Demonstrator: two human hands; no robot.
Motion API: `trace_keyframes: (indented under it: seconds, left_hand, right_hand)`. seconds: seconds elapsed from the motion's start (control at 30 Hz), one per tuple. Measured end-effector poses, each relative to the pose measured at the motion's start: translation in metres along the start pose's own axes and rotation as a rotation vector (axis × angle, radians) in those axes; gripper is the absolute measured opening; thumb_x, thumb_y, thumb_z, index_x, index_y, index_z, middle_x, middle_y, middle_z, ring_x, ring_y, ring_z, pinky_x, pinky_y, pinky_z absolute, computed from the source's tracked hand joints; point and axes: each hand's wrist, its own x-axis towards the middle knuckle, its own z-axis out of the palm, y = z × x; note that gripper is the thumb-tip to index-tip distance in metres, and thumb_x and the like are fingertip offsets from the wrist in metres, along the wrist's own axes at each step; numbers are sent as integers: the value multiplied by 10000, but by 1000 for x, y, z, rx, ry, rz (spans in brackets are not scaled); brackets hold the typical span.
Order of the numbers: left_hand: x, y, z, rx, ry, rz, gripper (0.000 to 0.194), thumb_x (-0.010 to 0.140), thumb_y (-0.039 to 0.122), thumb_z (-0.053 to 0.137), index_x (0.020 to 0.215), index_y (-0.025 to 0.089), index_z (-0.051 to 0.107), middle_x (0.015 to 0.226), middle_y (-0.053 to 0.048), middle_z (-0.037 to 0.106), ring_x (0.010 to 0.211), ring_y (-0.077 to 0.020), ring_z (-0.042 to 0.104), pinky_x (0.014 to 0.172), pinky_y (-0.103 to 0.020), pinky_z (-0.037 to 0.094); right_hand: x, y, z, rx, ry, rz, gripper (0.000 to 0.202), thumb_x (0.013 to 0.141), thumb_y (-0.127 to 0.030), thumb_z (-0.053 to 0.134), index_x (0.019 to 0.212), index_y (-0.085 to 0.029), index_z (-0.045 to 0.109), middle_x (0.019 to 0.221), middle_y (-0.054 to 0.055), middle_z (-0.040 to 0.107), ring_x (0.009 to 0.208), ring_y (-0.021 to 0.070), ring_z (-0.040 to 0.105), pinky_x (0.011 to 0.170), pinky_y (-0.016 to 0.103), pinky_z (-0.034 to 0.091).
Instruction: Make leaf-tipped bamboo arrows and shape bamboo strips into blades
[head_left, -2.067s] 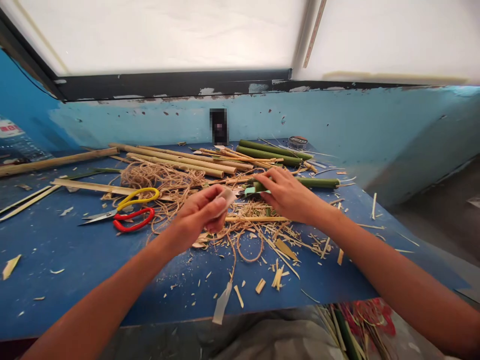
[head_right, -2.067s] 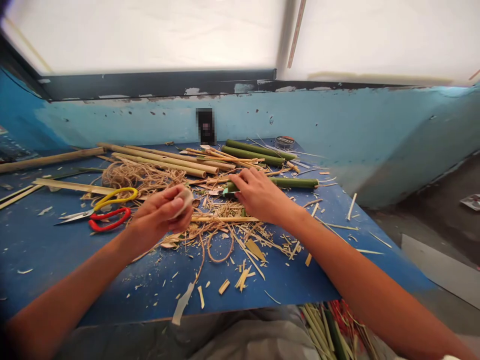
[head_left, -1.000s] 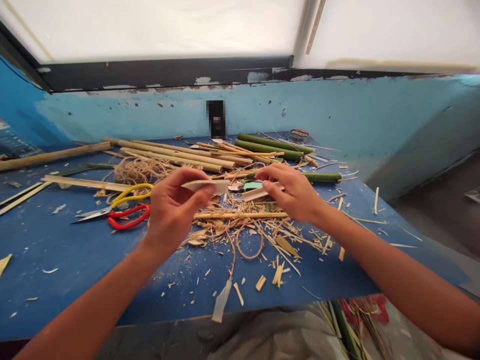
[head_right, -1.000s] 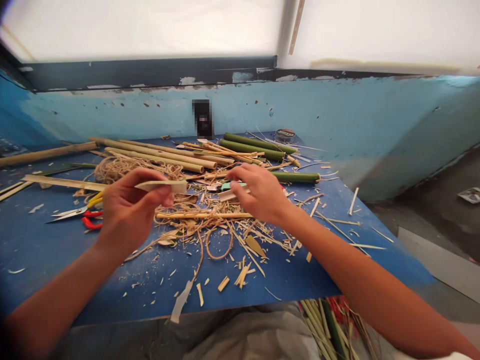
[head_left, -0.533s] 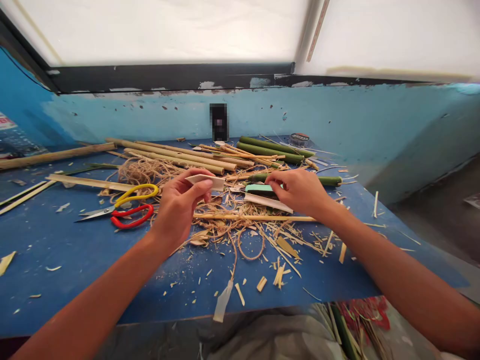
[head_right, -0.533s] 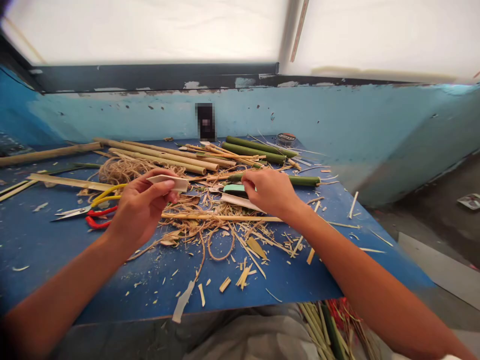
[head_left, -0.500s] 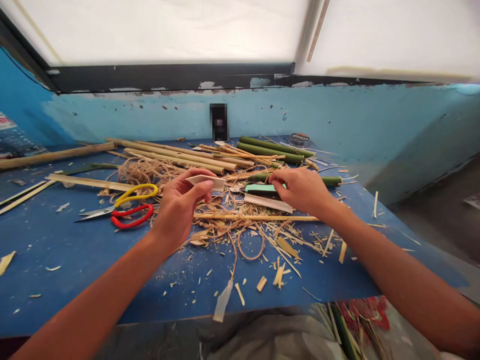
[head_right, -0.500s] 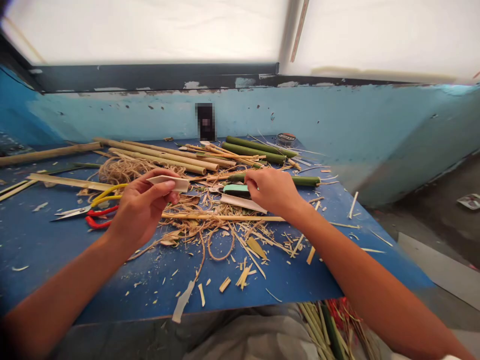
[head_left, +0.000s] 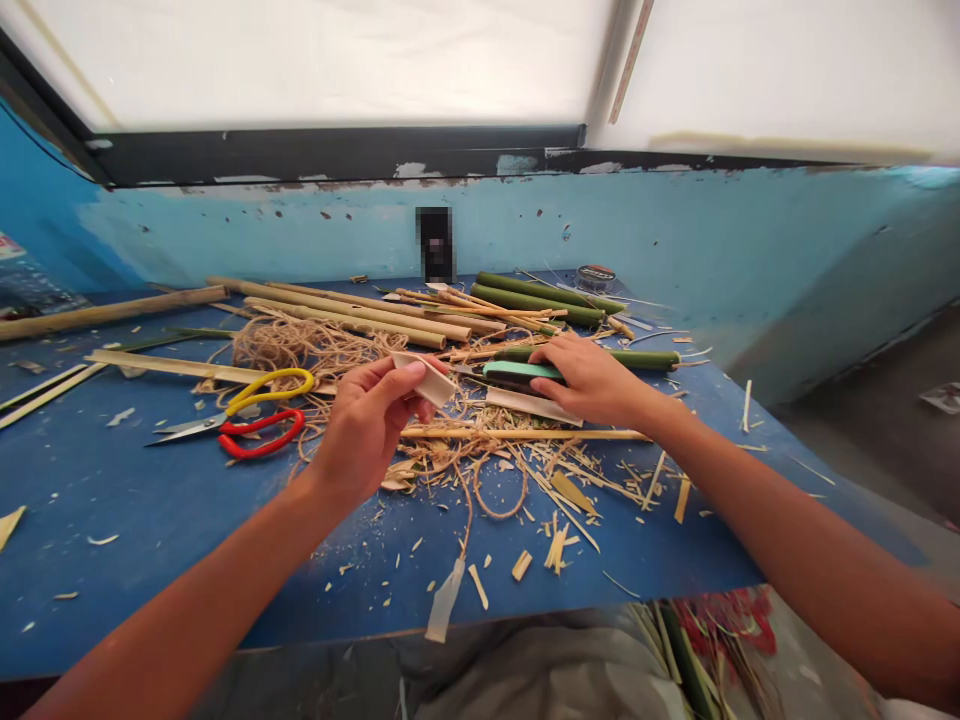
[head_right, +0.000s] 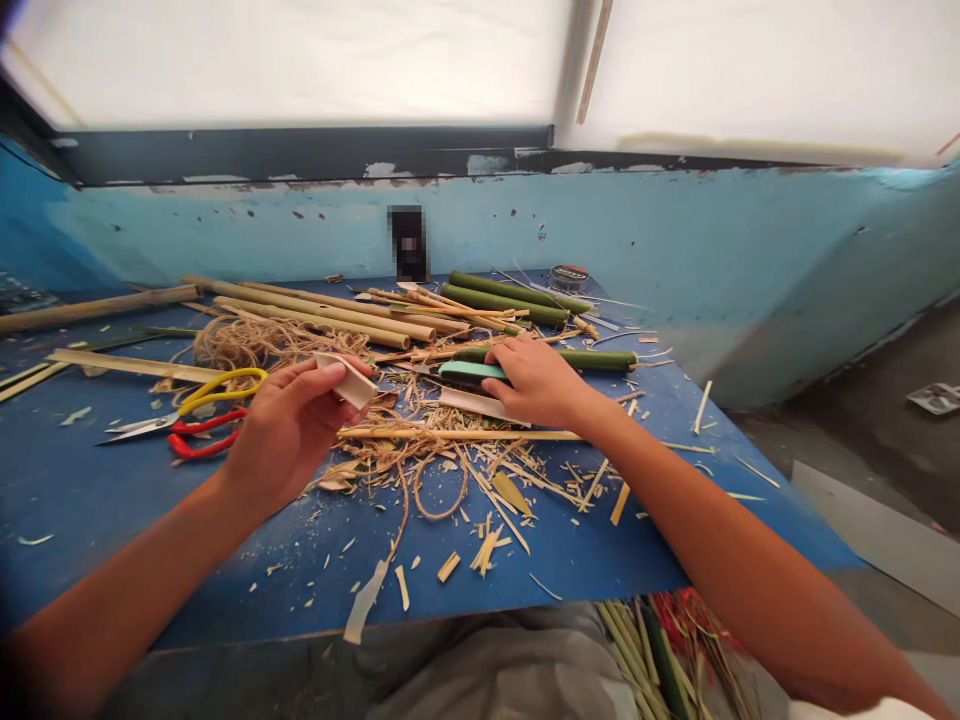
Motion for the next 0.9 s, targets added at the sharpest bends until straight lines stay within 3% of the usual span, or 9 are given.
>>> trace_keyframes:
  seconds: [0.17, 0.27, 0.33, 0.4, 0.5, 0.7, 0.9]
  left_hand:
    - [-1, 0, 2, 8, -2, -6, 169, 813, 313, 688, 745, 167, 741, 610, -20, 586, 502, -103, 513, 470, -227, 450]
    - [-2, -2, 3, 28, -19, -17, 182, 804, 343, 719, 767, 168, 754, 655, -26, 617, 509, -93, 501, 477, -223, 449]
    - [-3, -4, 2, 43, -35, -27, 189, 809, 359, 737, 798, 173, 766, 681, -26, 637, 521, -83, 508, 488, -209, 442]
    - [-4, -5, 2, 66, -50, -27, 175, 820, 357, 748, 823, 183, 772, 697, -20, 652, 533, -74, 513, 498, -193, 430]
    - [-6, -6, 2, 106, -64, -18, 163, 824, 350, 759, 835, 189, 779, 667, -9, 638, 530, -72, 488, 504, -194, 414]
    - [-10, -7, 2, 133, -87, 14, 158, 821, 344, 773, 803, 187, 762, 592, 7, 580, 510, -73, 451, 482, -202, 366]
    - [-13, -4, 6, 99, -90, 38, 129, 796, 285, 791, 830, 198, 702, 621, 24, 571, 502, -69, 457, 460, -196, 358]
  right_hand:
    - [5, 2, 4, 170, 201, 67, 259, 994, -321, 466, 1187, -180, 565, 1176, 124, 639, 1047, 249, 596, 888, 377, 455]
    - [8, 6, 4, -10, 319, 144, 261, 966, -272, 502, 1197, -194, 596, 1259, 138, 627, 1202, 315, 534, 981, 446, 383]
    - [7, 6, 0, -182, 258, 223, 261, 974, -280, 468, 1168, -185, 615, 1226, 149, 642, 1171, 326, 544, 910, 431, 395]
    - [3, 6, -7, -254, 101, 269, 247, 973, -316, 446, 1006, -191, 656, 1012, 127, 693, 930, 283, 611, 723, 372, 401]
    - [-6, 5, -15, -265, -87, 272, 274, 917, -338, 495, 714, -207, 624, 718, 83, 660, 618, 213, 541, 556, 332, 295]
    - [-14, 11, -12, -285, -215, 267, 124, 838, -249, 537, 828, -182, 641, 833, 133, 684, 663, 226, 556, 547, 336, 274]
    - [-10, 19, -14, -226, -273, 298, 47, 743, -238, 596, 699, -222, 603, 690, 57, 635, 555, 173, 485, 499, 316, 265]
